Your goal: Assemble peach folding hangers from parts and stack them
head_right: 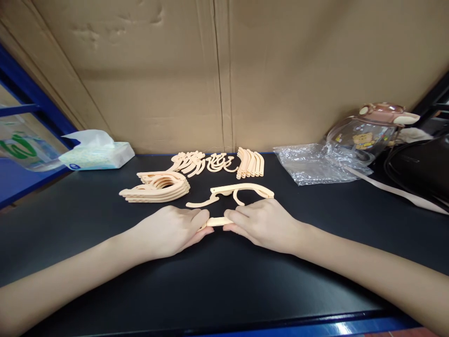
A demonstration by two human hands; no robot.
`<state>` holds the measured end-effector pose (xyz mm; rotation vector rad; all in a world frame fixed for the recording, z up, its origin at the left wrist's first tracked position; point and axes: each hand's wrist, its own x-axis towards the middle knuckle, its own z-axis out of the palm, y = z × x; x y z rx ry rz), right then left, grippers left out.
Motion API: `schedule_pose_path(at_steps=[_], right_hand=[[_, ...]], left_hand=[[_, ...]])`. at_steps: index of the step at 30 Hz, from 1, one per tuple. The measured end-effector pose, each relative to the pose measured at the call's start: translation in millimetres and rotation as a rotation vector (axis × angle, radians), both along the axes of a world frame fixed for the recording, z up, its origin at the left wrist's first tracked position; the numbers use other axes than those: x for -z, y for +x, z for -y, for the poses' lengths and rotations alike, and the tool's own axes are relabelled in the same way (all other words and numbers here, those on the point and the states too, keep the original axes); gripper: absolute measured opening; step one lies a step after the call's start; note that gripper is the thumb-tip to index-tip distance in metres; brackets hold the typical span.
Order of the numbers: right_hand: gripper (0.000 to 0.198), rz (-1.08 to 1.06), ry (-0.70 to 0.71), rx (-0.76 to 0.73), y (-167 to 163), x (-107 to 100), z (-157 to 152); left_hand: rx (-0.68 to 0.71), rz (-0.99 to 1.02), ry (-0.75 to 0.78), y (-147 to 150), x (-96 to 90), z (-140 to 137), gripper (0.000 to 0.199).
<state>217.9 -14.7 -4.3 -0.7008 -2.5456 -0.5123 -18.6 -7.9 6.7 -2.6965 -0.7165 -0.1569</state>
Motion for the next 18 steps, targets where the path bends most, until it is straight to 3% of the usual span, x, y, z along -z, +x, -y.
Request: schedule_pose_path(at_steps=[5,10,14,18], right_hand=[[0.028,-0.012,0.030,0.008,1,1,2],[0.032,0.038,-0.203,0.042,-1,-4,-1],[0.024,-0.109,-0.374,0.031,-5,-7,2],[0.015,-0.259,-0.675,0.034,-10,-7,8]], left_hand=[[-0.008,0.018,-0.062,1,-1.4,2,0.024],[-0.024,0.052,-0.002,2,-4.4,5,0.022],[-0.035,0.062,0.093,5,-3.2,7,0.020],[-0.030,0.041,0.170,9,0.2,8,0.020]])
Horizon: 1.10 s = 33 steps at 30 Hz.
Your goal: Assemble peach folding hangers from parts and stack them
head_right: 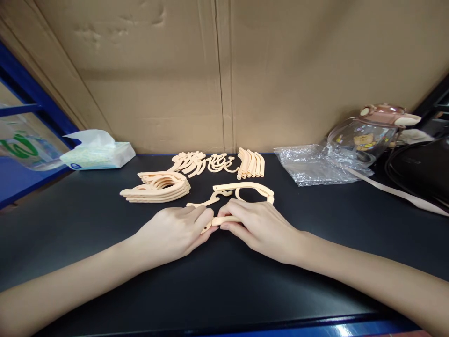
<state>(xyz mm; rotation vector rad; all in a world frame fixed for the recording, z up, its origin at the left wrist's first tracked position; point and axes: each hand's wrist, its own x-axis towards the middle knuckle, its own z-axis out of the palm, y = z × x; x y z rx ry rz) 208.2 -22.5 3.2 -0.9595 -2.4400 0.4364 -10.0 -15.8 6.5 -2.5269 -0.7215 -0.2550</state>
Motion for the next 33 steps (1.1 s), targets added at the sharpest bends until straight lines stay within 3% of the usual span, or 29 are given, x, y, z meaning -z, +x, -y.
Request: schedule_pose_path(at_steps=[4,7,33], right_hand=[[0.010,-0.102,-0.314,0.031,-3.4,1.4,-0.3],[0.014,-0.123,-0.422,0.049,-4.2,2.5,-3.0],[0.015,-0.069,-0.357,0.030,-5.6,-0.9,-3.5]], left_hand=[[0.011,-0.071,0.069,3.1,3.1,1.8,0.020],[-0.006,-0.107,0.089,4.6,4.6,4.2,0.021],[-0.034,-0.050,-0.057,7.2,6.3,5.6,0.018]])
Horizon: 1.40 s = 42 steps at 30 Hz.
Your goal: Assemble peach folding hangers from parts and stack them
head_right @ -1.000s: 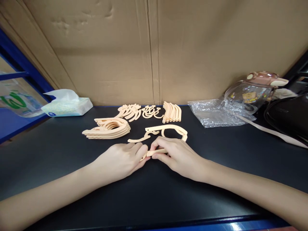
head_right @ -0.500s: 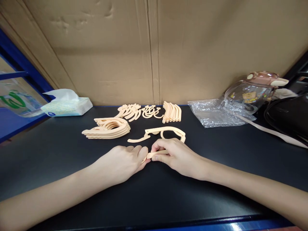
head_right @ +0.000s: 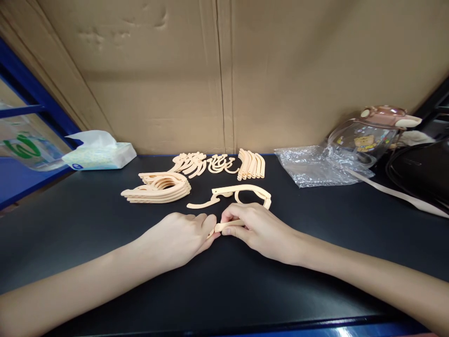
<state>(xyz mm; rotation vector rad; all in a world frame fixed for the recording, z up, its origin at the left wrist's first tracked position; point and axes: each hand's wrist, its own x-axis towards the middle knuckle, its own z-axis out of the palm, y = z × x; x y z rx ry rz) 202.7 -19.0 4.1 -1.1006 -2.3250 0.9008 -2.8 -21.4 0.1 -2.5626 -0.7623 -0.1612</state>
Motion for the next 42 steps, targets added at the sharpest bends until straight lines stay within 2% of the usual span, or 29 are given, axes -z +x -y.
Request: schedule_pose_path(at_steps=[5,10,15,23,28,31,36,42], right_hand=[[0.019,-0.014,-0.013,0.023,-1,-1,0],[0.030,-0.051,-0.123,0.067,-2,-2,-1],[0.031,-0.052,-0.190,0.073,-1,0,-1],[0.025,-0.043,-0.129,0.062,-2,-2,-2],[0.025,-0.018,-0.096,-0.058,1,-4,-4],[0.025,-0.050,-0.088,-0.106,2,-4,-5],[0.025,-0.060,-0.086,-0.128,-1,-3,-4],[0.023,-0.037,-0.063,-0.169,-1,-6,1]], left_hand=[[-0.003,-0.019,0.021,-1,-3.9,0,0.019],[-0.010,-0.079,0.038,3,-9.6,5,0.016],[-0.016,-0.125,0.032,7,-7.7,8,0.014],[-0.020,-0.096,-0.162,6,-9.8,3,0.010],[-0.099,0.032,-0.426,2,-17.0,4,0.021],[-0.124,0.048,-0.495,1,-20.1,4,0.023],[-0.095,-0.014,-0.464,2,-18.9,5,0.026],[-0.148,-0.121,-0.420,3,-18.4,14,0.015]])
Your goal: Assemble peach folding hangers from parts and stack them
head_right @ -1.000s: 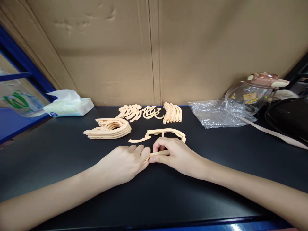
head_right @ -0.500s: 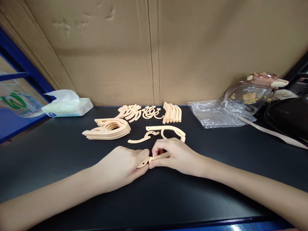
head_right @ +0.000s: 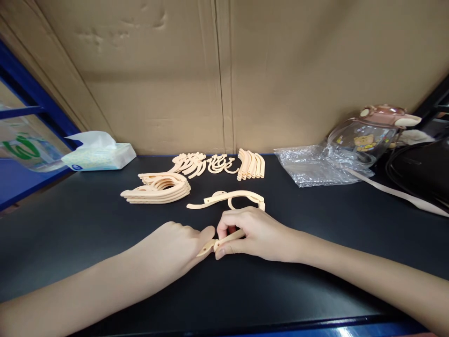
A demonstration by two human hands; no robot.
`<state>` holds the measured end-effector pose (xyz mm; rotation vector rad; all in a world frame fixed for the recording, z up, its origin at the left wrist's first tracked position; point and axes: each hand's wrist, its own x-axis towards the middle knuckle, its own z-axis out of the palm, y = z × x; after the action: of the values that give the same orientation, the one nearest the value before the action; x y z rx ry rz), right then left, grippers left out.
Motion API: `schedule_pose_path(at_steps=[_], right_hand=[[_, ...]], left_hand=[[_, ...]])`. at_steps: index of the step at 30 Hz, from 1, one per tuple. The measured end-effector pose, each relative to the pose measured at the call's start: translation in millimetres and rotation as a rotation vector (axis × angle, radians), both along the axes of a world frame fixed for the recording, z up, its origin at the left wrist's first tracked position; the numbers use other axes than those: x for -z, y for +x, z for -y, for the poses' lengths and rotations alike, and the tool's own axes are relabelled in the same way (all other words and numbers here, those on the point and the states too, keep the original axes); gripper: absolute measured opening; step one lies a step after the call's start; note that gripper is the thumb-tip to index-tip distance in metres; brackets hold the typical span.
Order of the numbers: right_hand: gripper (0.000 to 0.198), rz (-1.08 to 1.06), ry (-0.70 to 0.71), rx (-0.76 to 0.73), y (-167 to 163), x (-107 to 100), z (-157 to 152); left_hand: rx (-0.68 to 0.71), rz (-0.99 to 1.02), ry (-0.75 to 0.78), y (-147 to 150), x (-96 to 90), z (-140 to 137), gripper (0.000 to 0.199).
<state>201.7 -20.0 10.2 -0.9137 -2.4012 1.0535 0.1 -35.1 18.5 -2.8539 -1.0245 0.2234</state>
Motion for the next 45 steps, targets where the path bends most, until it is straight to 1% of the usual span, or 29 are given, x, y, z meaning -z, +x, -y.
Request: schedule_pose_path(at_steps=[3,7,10,12,15,18,21,24,28,33,36,38,42,45], right_hand=[[0.021,0.016,0.013,0.006,3,0,1],[0.023,0.014,0.009,0.030,4,1,-1],[0.026,0.008,0.052,0.042,4,2,-3],[0.025,0.008,0.081,0.047,3,3,-3],[0.019,0.009,0.115,0.035,3,3,-4],[0.012,0.009,0.179,0.012,5,5,-3],[0.010,0.069,0.341,-0.014,8,7,-4],[0.018,0.212,0.537,-0.041,13,8,-5],[0.030,0.370,0.676,-0.068,17,8,-9],[0.034,0.438,0.755,-0.093,16,8,-10],[0.034,0.478,0.775,-0.072,16,10,-7],[0.034,0.495,0.784,-0.041,16,12,-6],[0.037,0.455,0.809,0.019,17,13,-7],[0.036,0.415,0.836,0.056,18,11,-8]], left_hand=[[-0.076,0.102,-0.073,-8,-6.1,-3,0.020],[-0.199,0.328,-0.306,-16,-13.7,-13,0.024],[-0.226,0.458,-0.503,-14,-13.3,-16,0.022],[-0.240,0.523,-0.604,-10,-10.9,-15,0.029],[-0.277,0.590,-0.676,-5,-7.0,-14,0.040],[-0.297,0.612,-0.714,-3,-5.1,-15,0.037],[-0.330,0.626,-0.737,-4,-5.4,-17,0.033],[-0.359,0.621,-0.760,-7,-8.1,-17,0.029],[-0.346,0.651,-0.723,-11,-12.4,-17,0.027],[-0.289,0.662,-0.699,-12,-11.9,-21,0.030],[-0.259,0.645,-0.681,-13,-10.2,-23,0.031],[-0.267,0.618,-0.625,-14,-10.3,-23,0.035],[-0.338,0.519,-0.492,-20,-14.3,-21,0.045],[-0.315,0.481,-0.393,-23,-17.7,-19,0.039]])
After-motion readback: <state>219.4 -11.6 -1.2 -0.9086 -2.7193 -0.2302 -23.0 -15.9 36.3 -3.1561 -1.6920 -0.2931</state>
